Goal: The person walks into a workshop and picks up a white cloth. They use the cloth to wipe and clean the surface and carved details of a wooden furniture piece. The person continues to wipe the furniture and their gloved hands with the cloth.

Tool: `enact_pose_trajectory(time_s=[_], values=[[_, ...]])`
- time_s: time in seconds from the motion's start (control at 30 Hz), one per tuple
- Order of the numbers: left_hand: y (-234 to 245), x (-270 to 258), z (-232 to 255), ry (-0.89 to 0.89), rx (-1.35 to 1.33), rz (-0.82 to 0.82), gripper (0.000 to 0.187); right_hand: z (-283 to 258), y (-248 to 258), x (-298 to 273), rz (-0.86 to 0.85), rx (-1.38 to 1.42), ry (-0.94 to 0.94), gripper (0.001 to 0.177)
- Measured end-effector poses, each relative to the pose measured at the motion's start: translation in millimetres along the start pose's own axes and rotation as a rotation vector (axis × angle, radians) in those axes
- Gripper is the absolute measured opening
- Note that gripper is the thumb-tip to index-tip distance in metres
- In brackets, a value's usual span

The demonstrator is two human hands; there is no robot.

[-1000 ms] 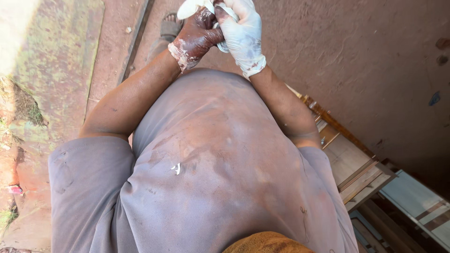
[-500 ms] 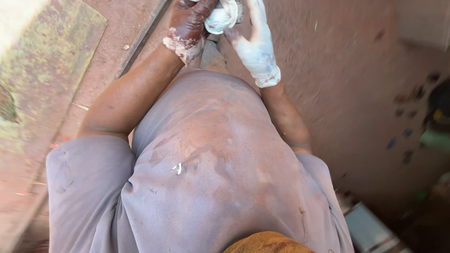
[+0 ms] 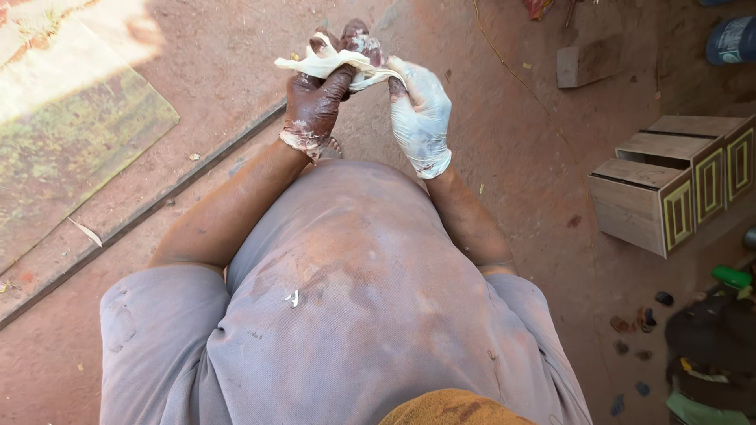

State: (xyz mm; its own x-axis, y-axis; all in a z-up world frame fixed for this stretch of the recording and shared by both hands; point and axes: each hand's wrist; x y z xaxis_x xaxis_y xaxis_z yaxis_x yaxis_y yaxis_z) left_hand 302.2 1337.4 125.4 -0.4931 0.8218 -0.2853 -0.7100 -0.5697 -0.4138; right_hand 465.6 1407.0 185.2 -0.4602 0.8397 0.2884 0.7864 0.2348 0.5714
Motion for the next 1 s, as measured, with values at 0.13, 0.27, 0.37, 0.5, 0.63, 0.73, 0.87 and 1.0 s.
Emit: enact_pose_trajectory(time_s=[0.13, 0.27, 0.37, 0.5, 0.63, 0.73, 0.87, 1.0], values=[[-15.1, 6.6, -1.1, -0.145, 0.099, -0.008, 0.021, 19.1, 15.3, 4.6, 0.059, 0.321, -0.234, 0.022], [-32.6, 16.5, 4.0, -0.384, 0.275, 0.02, 0.03, 39.8, 50.2, 7.6, 0.159, 0.55, -0.328, 0.022], [-37.8, 18.8, -2.4, -0.69, 0.442, -0.023, 0.029, 52.5, 74.8, -0.3, 0.24, 0.609, -0.383, 0.023], [-33.7, 24.5, -3.8, -0.45, 0.053, -0.24, 0.016, 61.2, 90.4, -8.1, 0.352, 0.636, -0.481, 0.022], [-33.5, 22.8, 26.2, -0.065, -0.106, -0.186, 0.039, 57.6, 95.9, -17.3, 0.35, 0.687, -0.474, 0.022], [-32.6, 7.1, 72.6, 0.043, -0.203, -0.238, 0.069, 49.9, 94.8, -12.8, 0.352, 0.744, -0.46, 0.022], [-20.1, -34.5, 140.2, 0.042, -0.165, -0.444, 0.055, 31.6, 82.5, -3.4, 0.276, 0.814, -0.471, 0.023], [-13.6, -66.2, 197.9, -0.475, 0.033, -0.831, 0.02, 16.0, 59.0, 10.8, 0.16, 0.896, -0.458, 0.021]])
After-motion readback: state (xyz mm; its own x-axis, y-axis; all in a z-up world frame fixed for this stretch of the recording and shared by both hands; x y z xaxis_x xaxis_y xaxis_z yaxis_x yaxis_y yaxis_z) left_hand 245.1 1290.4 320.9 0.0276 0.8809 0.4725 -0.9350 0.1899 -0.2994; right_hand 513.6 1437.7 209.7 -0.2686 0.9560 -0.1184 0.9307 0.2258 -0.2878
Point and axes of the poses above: each hand's wrist, its own x-axis towards the middle knuckle, its own y-axis out of the back of the hand, z = x × y, and after that the axes turned 2 degrees about z, right-handed
